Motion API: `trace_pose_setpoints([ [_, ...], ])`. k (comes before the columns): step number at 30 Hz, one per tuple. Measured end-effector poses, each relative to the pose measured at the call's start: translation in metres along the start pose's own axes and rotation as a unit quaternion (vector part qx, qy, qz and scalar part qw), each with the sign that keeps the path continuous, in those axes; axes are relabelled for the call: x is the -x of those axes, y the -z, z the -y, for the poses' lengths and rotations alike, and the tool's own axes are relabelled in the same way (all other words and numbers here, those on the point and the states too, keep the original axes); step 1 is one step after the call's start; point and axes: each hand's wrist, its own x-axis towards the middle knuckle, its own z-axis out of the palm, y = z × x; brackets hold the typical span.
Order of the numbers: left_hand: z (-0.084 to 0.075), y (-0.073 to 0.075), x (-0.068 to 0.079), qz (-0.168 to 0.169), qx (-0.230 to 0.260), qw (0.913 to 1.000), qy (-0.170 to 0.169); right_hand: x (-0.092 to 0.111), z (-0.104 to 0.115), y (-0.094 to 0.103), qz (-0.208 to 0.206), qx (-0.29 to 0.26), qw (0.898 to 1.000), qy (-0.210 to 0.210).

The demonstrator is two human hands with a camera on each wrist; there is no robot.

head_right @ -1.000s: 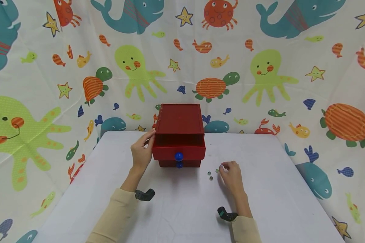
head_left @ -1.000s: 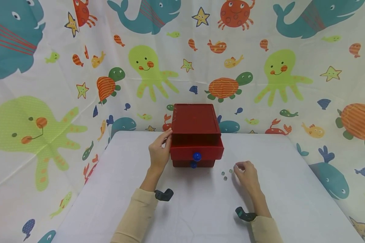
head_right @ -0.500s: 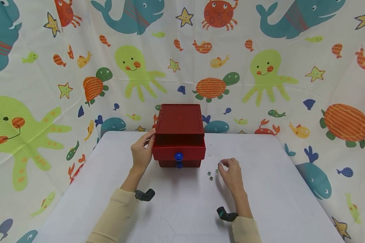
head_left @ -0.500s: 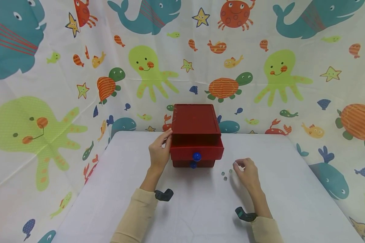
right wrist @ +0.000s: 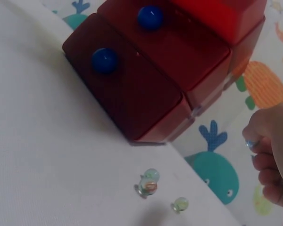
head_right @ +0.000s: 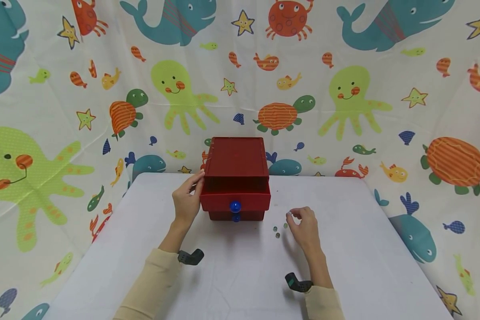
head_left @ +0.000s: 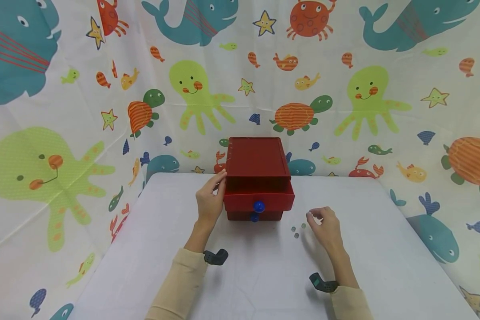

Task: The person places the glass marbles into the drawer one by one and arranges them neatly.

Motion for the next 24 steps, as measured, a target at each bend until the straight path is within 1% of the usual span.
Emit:
trace_pose_setpoints([
  [7, 0.0, 0.001, 0.0, 0.002, -0.002, 1.0, 0.007, 0.0, 0.005, 0.003, -0.022, -0.006, 1.0, 0.012],
  [14, -0.002, 0.002, 0.0, -0.001, -0.003, 1.0, 0.006, -0.003, 0.01, 0.007, -0.063, -0.018, 0.997, 0.051],
  [24, 0.001, 0.001, 0.001, 0.004, 0.001, 0.9999, 0.012, -0.004, 0.016, 0.009, -0.085, -0.03, 0.994, 0.059],
])
